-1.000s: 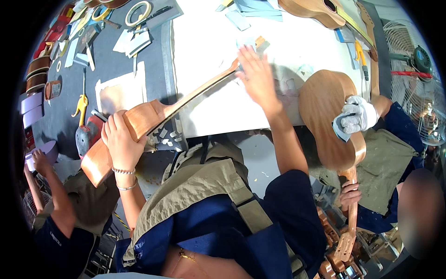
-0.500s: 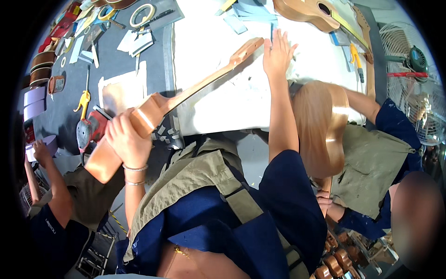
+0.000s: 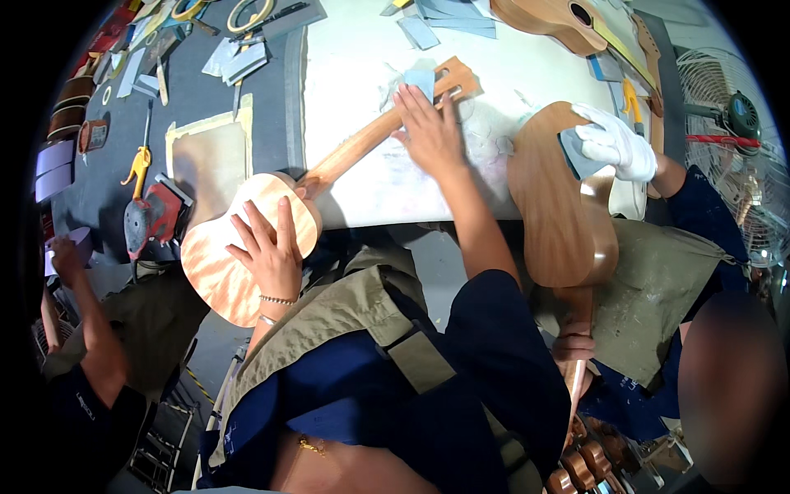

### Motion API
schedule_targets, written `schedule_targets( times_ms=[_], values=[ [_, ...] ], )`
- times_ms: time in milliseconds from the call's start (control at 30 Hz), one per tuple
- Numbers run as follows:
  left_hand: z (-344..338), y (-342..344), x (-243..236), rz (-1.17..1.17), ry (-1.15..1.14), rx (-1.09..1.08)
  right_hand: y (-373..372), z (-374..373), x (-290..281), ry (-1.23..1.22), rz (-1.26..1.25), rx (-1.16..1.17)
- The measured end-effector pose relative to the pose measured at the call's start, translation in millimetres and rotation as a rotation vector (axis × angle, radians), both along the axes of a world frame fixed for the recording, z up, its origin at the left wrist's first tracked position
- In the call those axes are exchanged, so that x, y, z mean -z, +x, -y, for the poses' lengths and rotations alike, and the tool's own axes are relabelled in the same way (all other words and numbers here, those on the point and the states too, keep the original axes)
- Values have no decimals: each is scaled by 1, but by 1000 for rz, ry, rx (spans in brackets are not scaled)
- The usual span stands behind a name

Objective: The person sands the body and neck of unfinished wooden guitars using a sanding block. They handle multiple guitar bodies, moving them between a workbench and a drying rack while smoothing the wood surfaces.

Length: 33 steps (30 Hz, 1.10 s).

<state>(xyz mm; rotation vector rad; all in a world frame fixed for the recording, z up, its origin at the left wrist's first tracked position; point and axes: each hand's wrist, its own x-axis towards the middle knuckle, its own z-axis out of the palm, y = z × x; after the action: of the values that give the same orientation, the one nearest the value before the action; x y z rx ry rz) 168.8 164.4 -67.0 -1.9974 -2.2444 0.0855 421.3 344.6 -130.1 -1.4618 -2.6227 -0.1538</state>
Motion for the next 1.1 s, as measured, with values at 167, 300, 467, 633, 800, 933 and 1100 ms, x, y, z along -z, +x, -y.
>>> schedule_targets(
  times_ms=[167, 300, 467, 633, 800, 933, 1100],
  values=[
    [-1, -2, -2, -45, -24, 19, 19, -52, -5, 112, -12, 241],
    [-2, -1, 0, -62, -13, 22, 2, -43, 4, -24, -47, 124],
    [-7, -5, -8, 9, 10, 56, 27, -45, 10, 231, 70, 228],
    [-7, -9, -5, 17, 1, 72, -98, 82, -8, -503, -428, -75],
    [-4, -13, -11, -9, -60, 122, -20, 20, 14, -279, -290, -67],
    [-15, -25, -34, 318, -107, 198, -64, 46, 3, -153, -105, -13],
    [-61, -77, -19, 622, -278, 29, -35, 31, 26, -599, -300, 40]
  ],
)
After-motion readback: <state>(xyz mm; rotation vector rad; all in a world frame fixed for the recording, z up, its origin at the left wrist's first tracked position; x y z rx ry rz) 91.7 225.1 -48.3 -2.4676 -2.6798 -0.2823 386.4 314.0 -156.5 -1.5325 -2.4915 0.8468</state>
